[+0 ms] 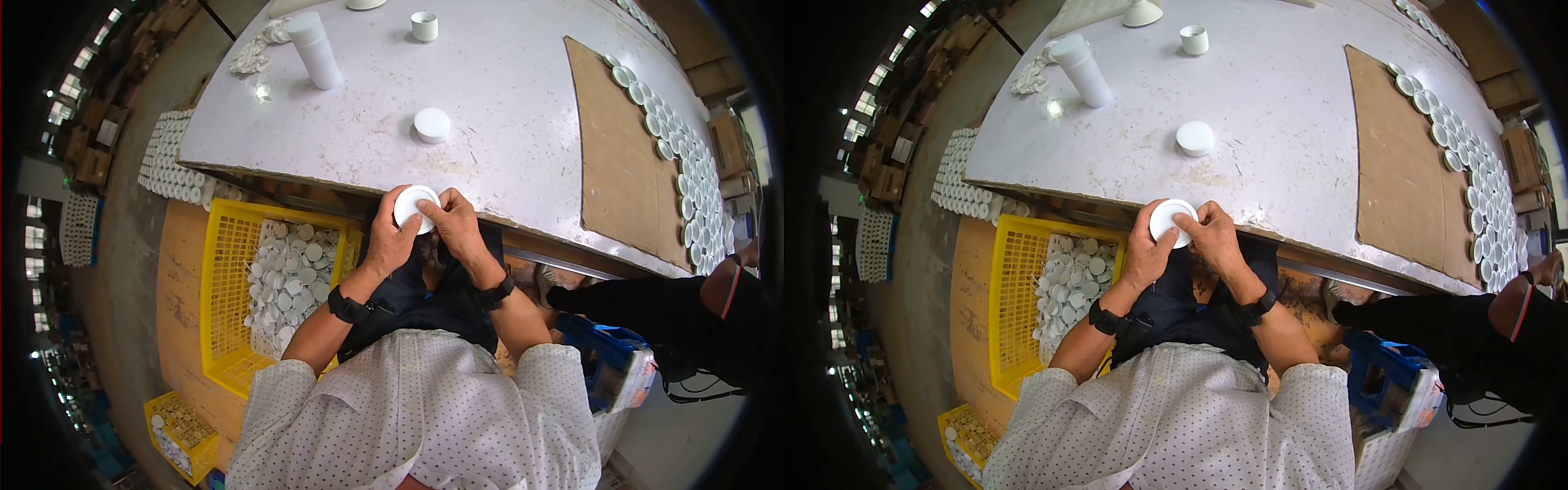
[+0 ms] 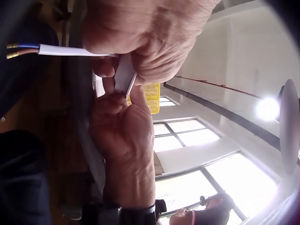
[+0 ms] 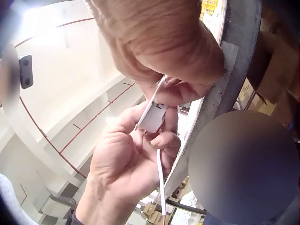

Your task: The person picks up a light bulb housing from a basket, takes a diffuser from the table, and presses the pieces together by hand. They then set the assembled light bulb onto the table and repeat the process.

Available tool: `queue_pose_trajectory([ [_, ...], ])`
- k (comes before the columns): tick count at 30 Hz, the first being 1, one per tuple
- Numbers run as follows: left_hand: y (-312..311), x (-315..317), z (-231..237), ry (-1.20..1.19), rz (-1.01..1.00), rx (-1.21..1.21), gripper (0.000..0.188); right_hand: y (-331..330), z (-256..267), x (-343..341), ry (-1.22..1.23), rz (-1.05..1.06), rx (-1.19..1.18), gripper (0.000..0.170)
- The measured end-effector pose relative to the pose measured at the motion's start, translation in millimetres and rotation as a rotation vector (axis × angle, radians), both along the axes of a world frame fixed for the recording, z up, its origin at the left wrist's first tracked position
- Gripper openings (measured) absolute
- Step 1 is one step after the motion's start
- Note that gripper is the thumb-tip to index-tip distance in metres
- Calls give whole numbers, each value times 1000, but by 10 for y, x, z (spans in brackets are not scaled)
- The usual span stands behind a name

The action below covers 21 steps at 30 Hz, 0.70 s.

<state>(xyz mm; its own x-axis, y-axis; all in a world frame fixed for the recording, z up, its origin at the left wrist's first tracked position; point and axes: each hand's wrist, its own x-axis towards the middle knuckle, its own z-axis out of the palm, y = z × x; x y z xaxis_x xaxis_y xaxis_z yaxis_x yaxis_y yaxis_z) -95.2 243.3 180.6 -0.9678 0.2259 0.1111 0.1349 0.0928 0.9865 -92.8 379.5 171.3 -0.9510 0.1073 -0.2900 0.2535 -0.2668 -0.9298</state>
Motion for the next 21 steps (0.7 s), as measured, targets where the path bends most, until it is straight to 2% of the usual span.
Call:
queue_pose_trajectory([
  [16, -192, -44, -48, 1, 6, 1, 36, -76, 0, 40, 25, 148, 10, 27],
  [18, -211, -28, -84, -120, 47, 64, 34, -83, 27, 42, -8, 148, -25, 25],
  [21, -188, -60, -110, -157, 102, 125, 30, -116, 69, 28, 38, 144, 29, 21],
])
